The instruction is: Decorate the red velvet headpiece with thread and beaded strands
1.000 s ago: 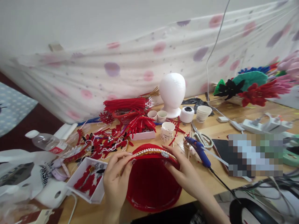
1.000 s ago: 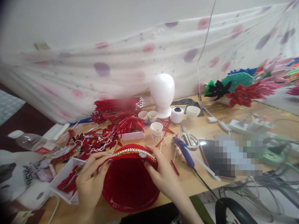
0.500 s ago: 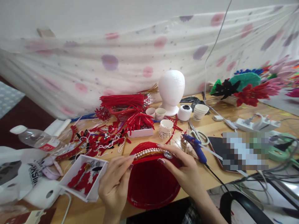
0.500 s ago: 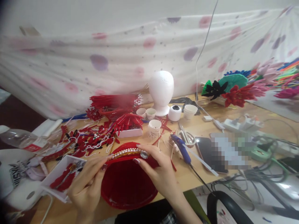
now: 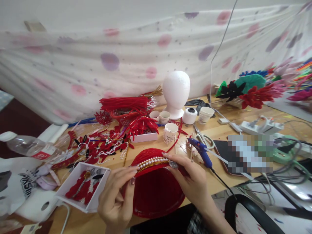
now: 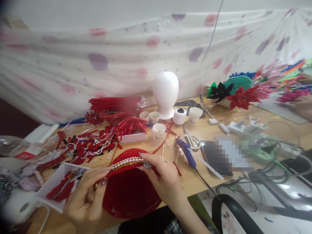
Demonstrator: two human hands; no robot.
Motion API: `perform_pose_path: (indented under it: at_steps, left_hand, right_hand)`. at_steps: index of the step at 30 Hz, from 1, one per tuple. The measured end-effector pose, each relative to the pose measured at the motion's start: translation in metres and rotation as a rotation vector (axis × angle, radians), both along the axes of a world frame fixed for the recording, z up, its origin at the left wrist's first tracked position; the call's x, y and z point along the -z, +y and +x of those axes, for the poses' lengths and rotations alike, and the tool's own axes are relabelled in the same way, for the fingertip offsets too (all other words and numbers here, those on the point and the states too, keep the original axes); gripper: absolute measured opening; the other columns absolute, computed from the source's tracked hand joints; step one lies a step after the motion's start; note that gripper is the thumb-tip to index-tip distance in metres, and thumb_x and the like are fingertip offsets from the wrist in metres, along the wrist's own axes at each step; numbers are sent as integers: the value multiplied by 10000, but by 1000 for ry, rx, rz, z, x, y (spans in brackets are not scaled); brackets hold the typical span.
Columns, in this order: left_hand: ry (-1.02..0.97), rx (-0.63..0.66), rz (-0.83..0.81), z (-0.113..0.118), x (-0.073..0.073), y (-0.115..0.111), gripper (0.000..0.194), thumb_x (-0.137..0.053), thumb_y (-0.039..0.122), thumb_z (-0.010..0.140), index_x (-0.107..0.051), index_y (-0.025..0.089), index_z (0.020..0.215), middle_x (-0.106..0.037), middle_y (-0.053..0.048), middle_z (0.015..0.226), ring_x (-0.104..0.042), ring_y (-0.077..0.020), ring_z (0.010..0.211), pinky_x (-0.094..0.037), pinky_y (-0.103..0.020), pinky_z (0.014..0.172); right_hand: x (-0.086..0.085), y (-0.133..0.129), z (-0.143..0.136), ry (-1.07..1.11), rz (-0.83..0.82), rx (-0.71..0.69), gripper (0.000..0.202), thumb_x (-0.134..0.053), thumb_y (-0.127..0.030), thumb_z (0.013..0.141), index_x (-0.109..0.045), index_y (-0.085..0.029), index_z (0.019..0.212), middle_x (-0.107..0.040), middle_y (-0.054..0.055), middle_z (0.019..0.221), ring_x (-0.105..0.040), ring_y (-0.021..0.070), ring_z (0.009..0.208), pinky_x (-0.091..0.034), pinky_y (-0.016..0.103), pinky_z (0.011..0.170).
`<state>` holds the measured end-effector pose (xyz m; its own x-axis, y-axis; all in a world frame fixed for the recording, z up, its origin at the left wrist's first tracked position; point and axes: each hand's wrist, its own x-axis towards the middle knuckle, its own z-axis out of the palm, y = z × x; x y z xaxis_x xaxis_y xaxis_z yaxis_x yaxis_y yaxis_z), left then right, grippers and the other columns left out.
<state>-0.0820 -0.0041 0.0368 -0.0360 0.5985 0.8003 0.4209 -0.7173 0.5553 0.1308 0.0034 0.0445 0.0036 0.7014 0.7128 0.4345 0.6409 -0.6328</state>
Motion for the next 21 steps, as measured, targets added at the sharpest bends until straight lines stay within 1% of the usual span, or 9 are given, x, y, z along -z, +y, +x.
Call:
perform_pose_path:
  at_steps: [4,7,9,13,17,21]
  left_hand:
    - [77,-46,65,3,-3,-3,322,-597,-17,804,-687,194,1030,-737,-60,999,-679,-234,943,-539,-394,816]
    - [124,-86,96,4,-4,-4,312,-654,3,784,-681,181,1038,-739,-71,998,-687,-238,929,-551,-399,810]
    - [169,-116,131,6,-7,-5,304,-699,4,778,-678,163,1035,-738,-72,976,-690,-223,907,-552,-380,810]
    - [270,-190,194,11,-18,-6,252,-741,17,793,-681,146,1001,-734,-54,889,-682,-181,838,-544,-329,798]
    - [301,-235,176,19,-24,-7,184,-771,49,790,-686,153,916,-727,-58,866,-669,-177,823,-531,-331,799]
    - [282,-252,179,22,-24,-7,187,-783,10,759,-685,135,858,-721,-68,860,-663,-173,808,-521,-327,782]
  right_hand:
    - [0,-2,1,-45,55,-3,301,-605,-78,938,-662,-265,1167,-755,29,1090,-736,189,982,-611,289,898]
    - [1,-3,1,-64,78,-17,277,-609,-80,942,-653,-254,1153,-751,31,1094,-725,177,1013,-597,274,910]
    - [0,-3,0,-70,83,-26,252,-612,-88,946,-652,-247,1138,-751,36,1085,-722,177,1018,-596,274,907]
    - [-3,-2,0,-61,97,-43,228,-622,-91,947,-649,-240,1117,-754,43,1063,-725,178,1000,-599,281,894]
    - [-5,-2,-1,-51,106,-78,245,-615,-68,944,-646,-230,1125,-749,50,1068,-720,184,1013,-602,294,888]
    - [-3,-3,0,-50,107,-81,214,-615,-88,960,-643,-218,1127,-745,58,1071,-715,192,1020,-600,313,880]
